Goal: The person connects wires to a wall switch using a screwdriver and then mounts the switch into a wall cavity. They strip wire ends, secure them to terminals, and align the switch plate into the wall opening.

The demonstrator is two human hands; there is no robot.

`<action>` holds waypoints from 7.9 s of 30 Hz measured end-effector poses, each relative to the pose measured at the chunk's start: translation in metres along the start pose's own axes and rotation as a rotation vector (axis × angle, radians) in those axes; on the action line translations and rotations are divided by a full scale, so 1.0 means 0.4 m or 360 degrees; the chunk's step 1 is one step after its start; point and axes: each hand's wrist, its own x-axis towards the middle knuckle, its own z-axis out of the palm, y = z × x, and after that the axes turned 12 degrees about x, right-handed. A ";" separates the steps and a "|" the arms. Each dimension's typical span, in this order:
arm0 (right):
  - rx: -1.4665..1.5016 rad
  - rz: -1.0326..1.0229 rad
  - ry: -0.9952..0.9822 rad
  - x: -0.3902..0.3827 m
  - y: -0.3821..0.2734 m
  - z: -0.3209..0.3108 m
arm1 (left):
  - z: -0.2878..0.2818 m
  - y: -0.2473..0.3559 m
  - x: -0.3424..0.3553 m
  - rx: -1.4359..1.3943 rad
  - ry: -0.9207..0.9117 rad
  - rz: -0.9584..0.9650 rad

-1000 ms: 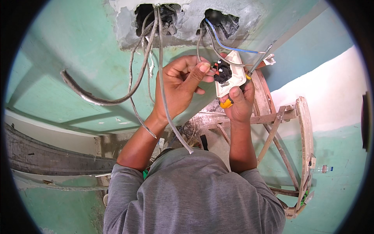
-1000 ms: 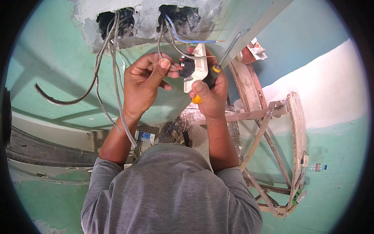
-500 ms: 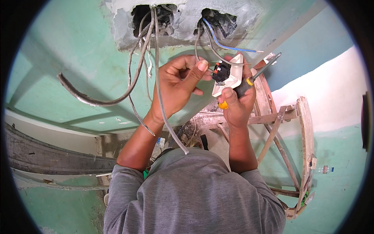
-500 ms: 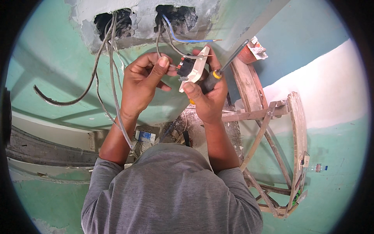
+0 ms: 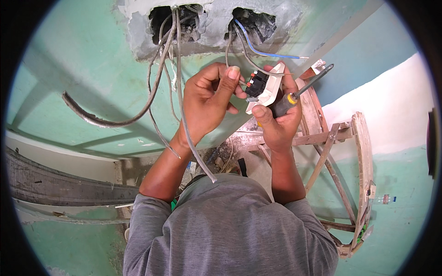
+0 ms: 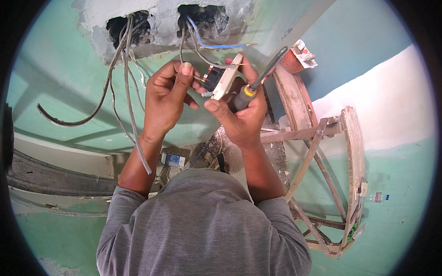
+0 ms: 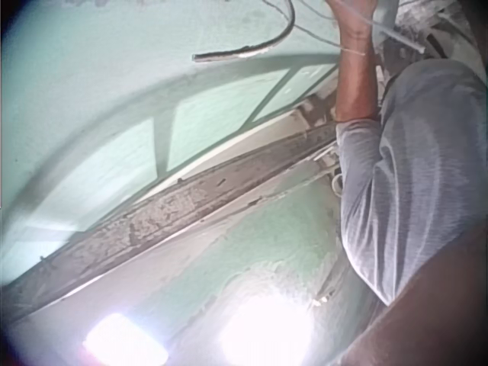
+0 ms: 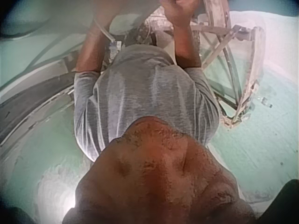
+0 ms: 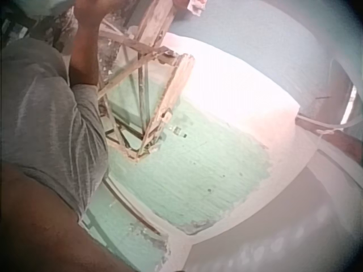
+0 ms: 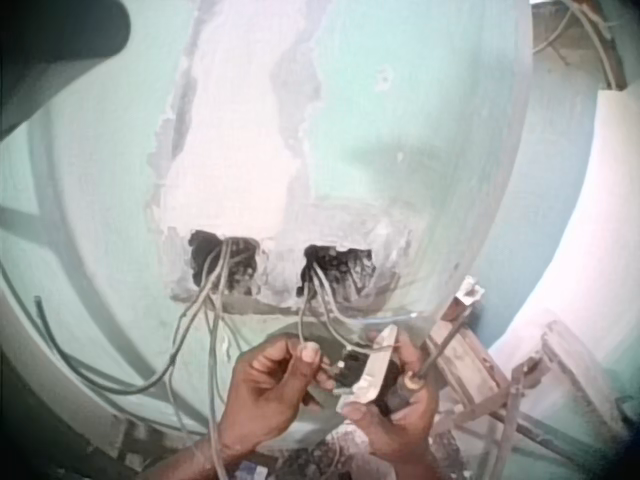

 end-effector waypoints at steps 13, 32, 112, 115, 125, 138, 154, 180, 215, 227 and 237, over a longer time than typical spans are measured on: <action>0.0043 -0.0065 0.0051 0.010 0.016 0.041 | 0.001 -0.011 -0.001 0.0064 0.0064 0.0036; -0.0019 0.0126 0.0049 0.006 -0.018 0.040 | 0.006 -0.024 0.005 0.0279 0.0108 0.0090; -0.3492 0.0184 0.1298 -0.463 -0.747 -1.224 | 0.164 -0.055 -0.182 -0.0061 0.0578 0.0174; -0.2616 0.0075 0.1239 -0.342 -0.565 -0.954 | 0.159 -0.057 -0.189 -0.0148 0.0580 0.0157; -0.0973 -0.0132 -0.0357 -0.095 -0.236 -0.326 | 0.157 -0.046 -0.193 -0.0390 0.0574 0.0017; -0.0477 -0.0208 -0.0469 0.021 -0.051 -0.012 | 0.168 -0.017 -0.174 -0.0554 0.0988 -0.0161; -0.0779 -0.0717 -0.0578 0.026 -0.017 0.008 | 0.138 0.016 -0.156 -0.0366 0.0795 -0.0220; 0.0417 0.0058 -0.1020 0.188 0.041 -0.070 | 0.075 0.029 -0.159 0.0249 0.0739 -0.0240; -0.0660 -0.0507 -0.1812 0.319 -0.040 -0.052 | 0.040 0.039 -0.158 -0.0208 0.0517 -0.0392; -0.0826 -0.0448 -0.1605 0.309 -0.049 -0.020 | 0.039 0.026 -0.161 0.0123 0.0654 -0.0291; -0.1001 -0.0629 -0.1363 0.265 -0.017 0.002 | 0.036 0.025 -0.171 0.0448 0.0639 -0.0137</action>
